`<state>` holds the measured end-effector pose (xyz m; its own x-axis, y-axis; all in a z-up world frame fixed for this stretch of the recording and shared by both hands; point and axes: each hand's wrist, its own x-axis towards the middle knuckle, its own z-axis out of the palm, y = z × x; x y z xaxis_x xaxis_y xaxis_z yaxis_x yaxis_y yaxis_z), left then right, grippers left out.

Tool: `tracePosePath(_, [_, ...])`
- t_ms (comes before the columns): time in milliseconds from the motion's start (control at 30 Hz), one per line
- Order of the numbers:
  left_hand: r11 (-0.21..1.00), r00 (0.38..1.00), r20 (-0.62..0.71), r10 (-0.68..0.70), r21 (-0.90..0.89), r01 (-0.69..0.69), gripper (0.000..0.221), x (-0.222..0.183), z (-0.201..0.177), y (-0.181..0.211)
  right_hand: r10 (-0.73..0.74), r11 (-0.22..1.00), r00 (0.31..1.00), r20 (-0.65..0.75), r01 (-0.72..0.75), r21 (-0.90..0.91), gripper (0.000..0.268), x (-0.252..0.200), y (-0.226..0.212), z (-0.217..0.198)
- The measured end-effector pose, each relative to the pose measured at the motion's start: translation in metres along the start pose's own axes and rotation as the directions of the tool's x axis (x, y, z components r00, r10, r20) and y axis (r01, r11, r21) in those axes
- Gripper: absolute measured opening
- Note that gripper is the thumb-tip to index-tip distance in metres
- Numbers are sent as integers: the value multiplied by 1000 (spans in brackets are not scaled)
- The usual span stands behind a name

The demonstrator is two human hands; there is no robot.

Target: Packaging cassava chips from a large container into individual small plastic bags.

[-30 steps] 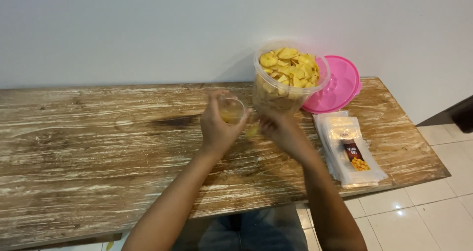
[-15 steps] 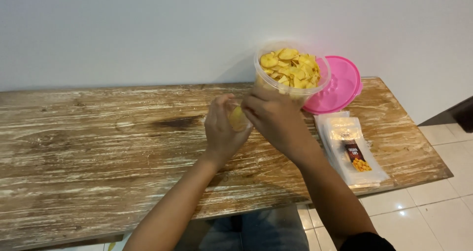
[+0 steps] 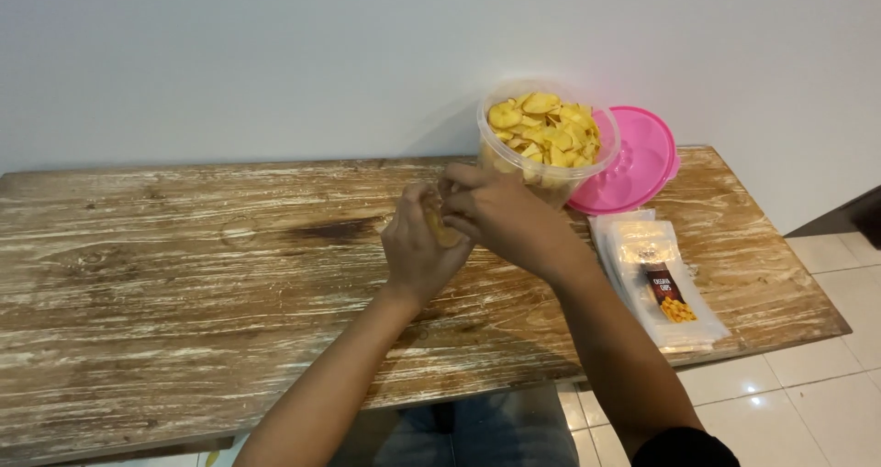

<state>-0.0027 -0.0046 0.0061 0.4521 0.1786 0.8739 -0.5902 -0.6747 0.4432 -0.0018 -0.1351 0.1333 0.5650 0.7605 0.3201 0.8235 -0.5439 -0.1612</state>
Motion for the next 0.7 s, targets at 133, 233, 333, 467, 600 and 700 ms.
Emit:
tracePosePath(133, [1000, 1000, -5, -4, -6, 4, 53, 7, -4, 4, 64, 997, 981, 185, -69, 22, 16, -5, 1, -8])
tracePosePath(233, [1000, 1000, -26, -9, 30, 10, 41, 8, -6, 11, 100, 989, 983, 151, -82, -126, 30, -8, 3, -15])
tracePosePath(333, [999, 998, 30, -52, 2, 52, 62, 0, -2, 0, 71, 988, 989, 126, -87, 130, 50, -10, 3, -19])
tracePosePath(467, [945, 935, 281, -215, -181, 272, 71, 10, -12, 13, 134, 949, 989, 56, -144, 281, 26, -11, 8, -2])
tracePosePath(600, [690, 728, 564, -389, -345, 636, 79, 34, -30, 10, 162, 926, 975, -149, -98, 365, 11, -15, 47, 35])
tracePosePath(700, [385, 531, 705, -471, -377, 842, 56, 51, -42, -17, 165, 904, 963, -214, -61, 423, 11, -15, 38, 24])
